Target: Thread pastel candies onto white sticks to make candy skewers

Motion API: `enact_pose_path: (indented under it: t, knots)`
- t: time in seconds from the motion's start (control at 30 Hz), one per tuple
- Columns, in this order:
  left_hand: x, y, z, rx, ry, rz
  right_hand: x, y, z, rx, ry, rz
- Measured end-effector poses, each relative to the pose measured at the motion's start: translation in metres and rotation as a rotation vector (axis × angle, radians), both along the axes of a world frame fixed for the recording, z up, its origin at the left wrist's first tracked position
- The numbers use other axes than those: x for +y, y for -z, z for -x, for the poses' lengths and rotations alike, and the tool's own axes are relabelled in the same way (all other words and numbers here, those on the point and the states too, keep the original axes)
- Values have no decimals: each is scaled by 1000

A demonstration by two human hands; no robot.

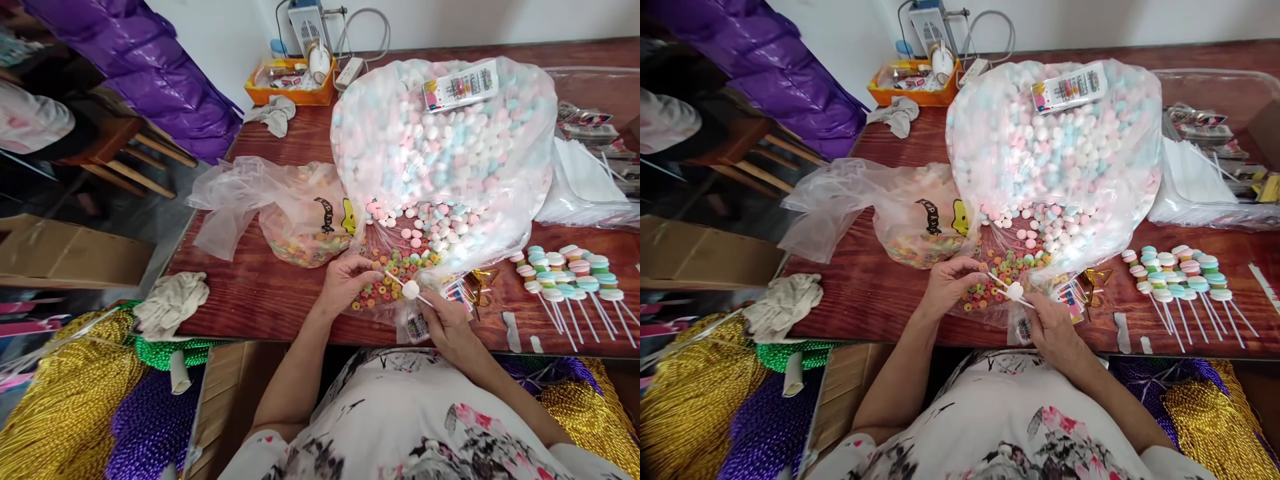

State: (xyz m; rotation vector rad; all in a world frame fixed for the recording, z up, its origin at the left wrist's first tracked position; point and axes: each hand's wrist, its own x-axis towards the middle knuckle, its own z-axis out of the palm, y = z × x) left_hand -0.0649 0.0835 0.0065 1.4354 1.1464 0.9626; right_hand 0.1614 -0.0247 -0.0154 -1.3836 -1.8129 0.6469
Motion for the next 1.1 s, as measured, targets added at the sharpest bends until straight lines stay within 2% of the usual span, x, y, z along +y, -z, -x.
enact_pose_path:
  t: [0.23,0.33,0.43,0.5,0.63,0.67,0.73,0.8,0.9,1.0,1.1]
  knots:
    - [-10,8,-2,-49,67,-139,-1,-3,2,-33,-17,38]
    - [-10,17,-1,21,-21,-192,0,-1,-6,-34,37,41]
    - [-3,21,0,209,-96,-290,0,5,-23,17,161,49]
    - [3,17,-4,374,3,-335,-1,9,-34,56,230,69]
    - [11,6,-27,716,377,-366,-6,9,-39,94,266,61]
    - [12,5,-34,773,425,-368,-7,8,-37,103,257,52]
    - [13,9,-43,818,443,-355,-9,5,-32,117,216,57]
    - [14,15,-45,765,399,-335,-11,4,-30,116,168,74]
    - [15,21,-37,520,264,-302,-13,4,-31,90,140,69]
    - [12,14,-22,207,115,-165,-15,3,-28,70,112,50]
    - [2,-1,-14,-47,66,40,-13,-3,-17,62,18,43]
